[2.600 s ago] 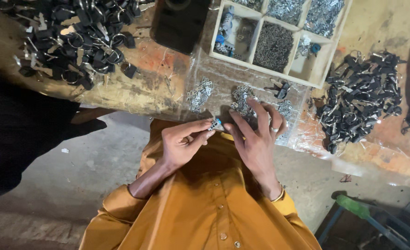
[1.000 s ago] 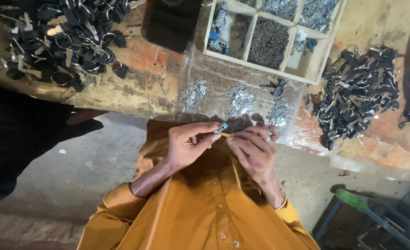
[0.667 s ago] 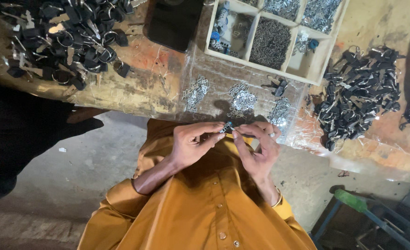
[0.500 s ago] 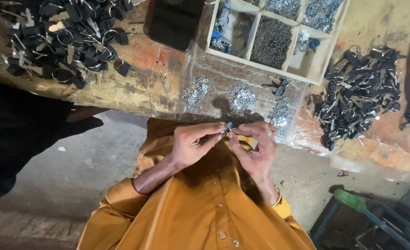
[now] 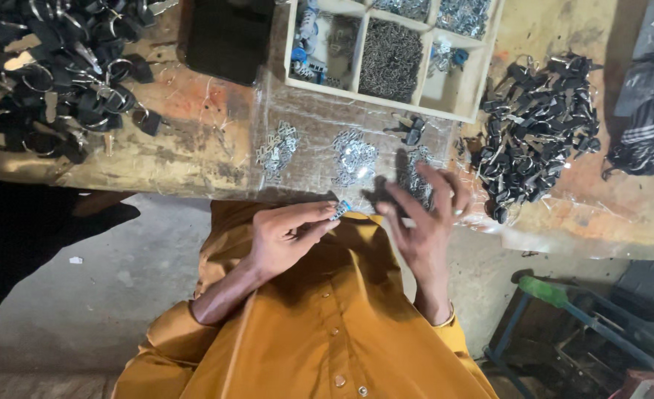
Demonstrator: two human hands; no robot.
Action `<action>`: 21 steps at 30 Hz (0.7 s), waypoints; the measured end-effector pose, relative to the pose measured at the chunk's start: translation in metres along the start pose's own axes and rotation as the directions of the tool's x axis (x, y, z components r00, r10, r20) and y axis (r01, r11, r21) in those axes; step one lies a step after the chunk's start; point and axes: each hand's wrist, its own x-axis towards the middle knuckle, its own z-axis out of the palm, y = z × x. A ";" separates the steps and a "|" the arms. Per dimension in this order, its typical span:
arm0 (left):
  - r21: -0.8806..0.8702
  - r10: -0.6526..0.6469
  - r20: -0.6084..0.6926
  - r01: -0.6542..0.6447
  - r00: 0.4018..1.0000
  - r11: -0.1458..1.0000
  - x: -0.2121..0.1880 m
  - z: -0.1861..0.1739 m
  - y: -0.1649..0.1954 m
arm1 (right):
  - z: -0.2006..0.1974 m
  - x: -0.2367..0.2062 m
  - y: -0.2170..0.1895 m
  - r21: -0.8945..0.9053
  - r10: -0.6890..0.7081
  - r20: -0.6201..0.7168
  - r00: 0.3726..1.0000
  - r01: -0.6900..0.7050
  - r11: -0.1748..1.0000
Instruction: The person sits at a workbench covered with piles of key fobs and picks small metal connector parts from a compartment box. They insert a metal pin into a keychain fitting and press the parts together by hand, repeating the assembly one piece at a time and placing finished keychains aside.
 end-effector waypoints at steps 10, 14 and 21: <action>-0.065 -0.178 -0.033 0.175 0.984 0.982 -0.001 -0.004 0.001 | 0.017 -0.021 0.014 0.012 -0.197 -0.116 0.973 0.200 0.980; -0.090 -0.179 -0.046 0.174 0.983 0.981 0.000 -0.004 0.002 | 0.022 -0.033 0.014 0.106 -0.249 -0.092 0.964 0.258 0.960; -0.100 -0.178 -0.059 0.172 0.982 0.980 0.000 -0.002 0.001 | 0.024 -0.015 -0.025 0.498 0.032 -0.047 0.998 -0.005 0.867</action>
